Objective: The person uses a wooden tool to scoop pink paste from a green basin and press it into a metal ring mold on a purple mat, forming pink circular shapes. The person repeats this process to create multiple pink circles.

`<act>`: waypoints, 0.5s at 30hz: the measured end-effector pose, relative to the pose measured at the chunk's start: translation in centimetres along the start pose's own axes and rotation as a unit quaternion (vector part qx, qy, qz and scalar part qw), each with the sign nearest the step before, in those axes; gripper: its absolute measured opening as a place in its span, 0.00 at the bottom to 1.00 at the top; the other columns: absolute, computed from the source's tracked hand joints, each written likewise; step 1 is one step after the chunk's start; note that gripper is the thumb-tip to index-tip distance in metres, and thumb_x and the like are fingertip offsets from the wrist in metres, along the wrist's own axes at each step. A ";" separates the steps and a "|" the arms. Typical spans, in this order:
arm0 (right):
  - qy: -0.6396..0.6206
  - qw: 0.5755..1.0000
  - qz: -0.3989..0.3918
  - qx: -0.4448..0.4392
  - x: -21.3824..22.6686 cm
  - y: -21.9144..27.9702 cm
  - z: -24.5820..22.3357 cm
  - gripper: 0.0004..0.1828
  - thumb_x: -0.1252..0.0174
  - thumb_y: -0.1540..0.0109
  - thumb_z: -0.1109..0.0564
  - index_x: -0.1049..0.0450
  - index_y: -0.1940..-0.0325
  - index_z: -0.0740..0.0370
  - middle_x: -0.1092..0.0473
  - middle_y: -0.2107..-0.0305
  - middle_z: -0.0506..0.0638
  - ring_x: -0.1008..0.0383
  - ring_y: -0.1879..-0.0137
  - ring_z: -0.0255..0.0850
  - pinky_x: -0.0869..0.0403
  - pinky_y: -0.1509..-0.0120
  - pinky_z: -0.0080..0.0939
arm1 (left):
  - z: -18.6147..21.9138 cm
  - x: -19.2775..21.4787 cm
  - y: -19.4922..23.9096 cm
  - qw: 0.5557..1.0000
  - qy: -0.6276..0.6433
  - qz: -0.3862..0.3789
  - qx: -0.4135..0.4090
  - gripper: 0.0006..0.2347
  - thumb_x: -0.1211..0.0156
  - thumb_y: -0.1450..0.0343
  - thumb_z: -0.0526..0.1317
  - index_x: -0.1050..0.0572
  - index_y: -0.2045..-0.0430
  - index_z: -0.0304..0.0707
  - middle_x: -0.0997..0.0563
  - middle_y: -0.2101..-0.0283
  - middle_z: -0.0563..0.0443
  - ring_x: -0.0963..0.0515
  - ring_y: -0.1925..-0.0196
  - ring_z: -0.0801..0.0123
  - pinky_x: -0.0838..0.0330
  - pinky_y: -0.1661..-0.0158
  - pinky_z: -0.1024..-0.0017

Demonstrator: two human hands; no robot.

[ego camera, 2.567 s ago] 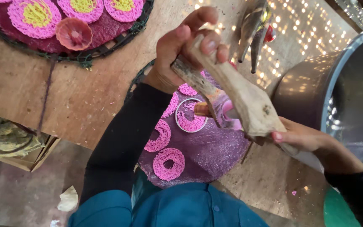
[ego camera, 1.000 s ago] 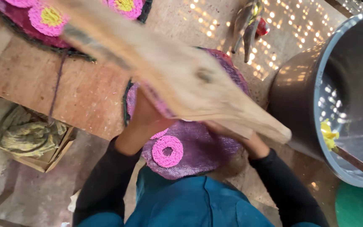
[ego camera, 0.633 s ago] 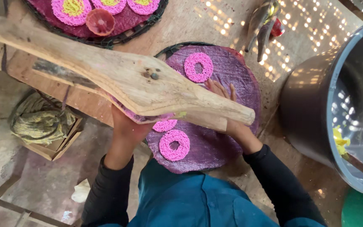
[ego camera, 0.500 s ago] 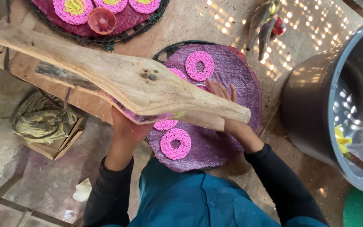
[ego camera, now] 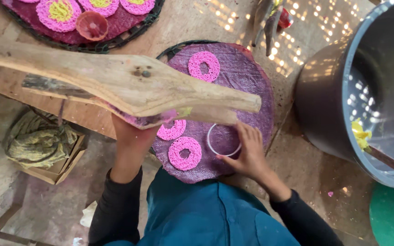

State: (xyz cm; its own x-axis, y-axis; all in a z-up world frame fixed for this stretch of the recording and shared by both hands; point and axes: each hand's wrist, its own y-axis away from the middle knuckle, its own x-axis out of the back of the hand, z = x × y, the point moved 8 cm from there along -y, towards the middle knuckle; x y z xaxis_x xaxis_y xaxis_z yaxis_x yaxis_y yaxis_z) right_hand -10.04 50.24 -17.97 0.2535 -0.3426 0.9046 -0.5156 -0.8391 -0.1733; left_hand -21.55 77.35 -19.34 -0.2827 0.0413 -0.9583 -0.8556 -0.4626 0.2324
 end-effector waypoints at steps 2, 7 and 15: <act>0.041 0.999 0.002 -0.009 -0.7 -0.8 -1.4 0.60 0.24 0.58 0.32 0.40 0.36 0.70 0.36 0.46 0.67 0.39 0.36 0.63 0.46 0.28 0.65 | 0.3 -2.0 0.4 0.978 -0.193 -0.037 -0.069 0.31 0.42 0.29 0.59 0.36 0.35 0.40 0.27 0.36 0.43 0.26 0.35 0.47 0.29 0.39 0.43; -0.494 0.826 0.072 -0.261 5.8 -3.3 2.8 0.52 0.34 0.40 0.24 0.38 0.28 0.64 0.33 0.42 0.58 0.33 0.33 0.50 0.35 0.25 0.54 | -2.6 -9.4 1.7 0.804 -0.551 -0.166 -0.150 0.31 0.26 0.33 0.47 0.38 0.41 0.38 0.24 0.44 0.50 0.21 0.44 0.58 0.20 0.47 0.62; -0.503 0.760 -0.372 -0.174 13.6 4.7 1.6 0.58 0.29 0.48 0.27 0.38 0.29 0.71 0.31 0.46 0.62 0.29 0.42 0.49 0.28 0.41 0.52 | -8.6 -20.9 3.3 0.522 -0.709 -0.428 -0.205 0.30 0.28 0.39 0.59 0.25 0.46 0.46 0.20 0.49 0.46 0.22 0.46 0.54 0.37 0.46 0.57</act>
State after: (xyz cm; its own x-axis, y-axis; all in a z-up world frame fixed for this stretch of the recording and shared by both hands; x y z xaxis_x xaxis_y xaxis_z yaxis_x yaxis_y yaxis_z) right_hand -7.72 40.96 -7.11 0.9886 -0.1246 -0.0845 -0.0640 -0.8557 0.5134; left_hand -14.73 67.34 0.03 -0.1575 0.8675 0.4718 -0.8490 0.1250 -0.5134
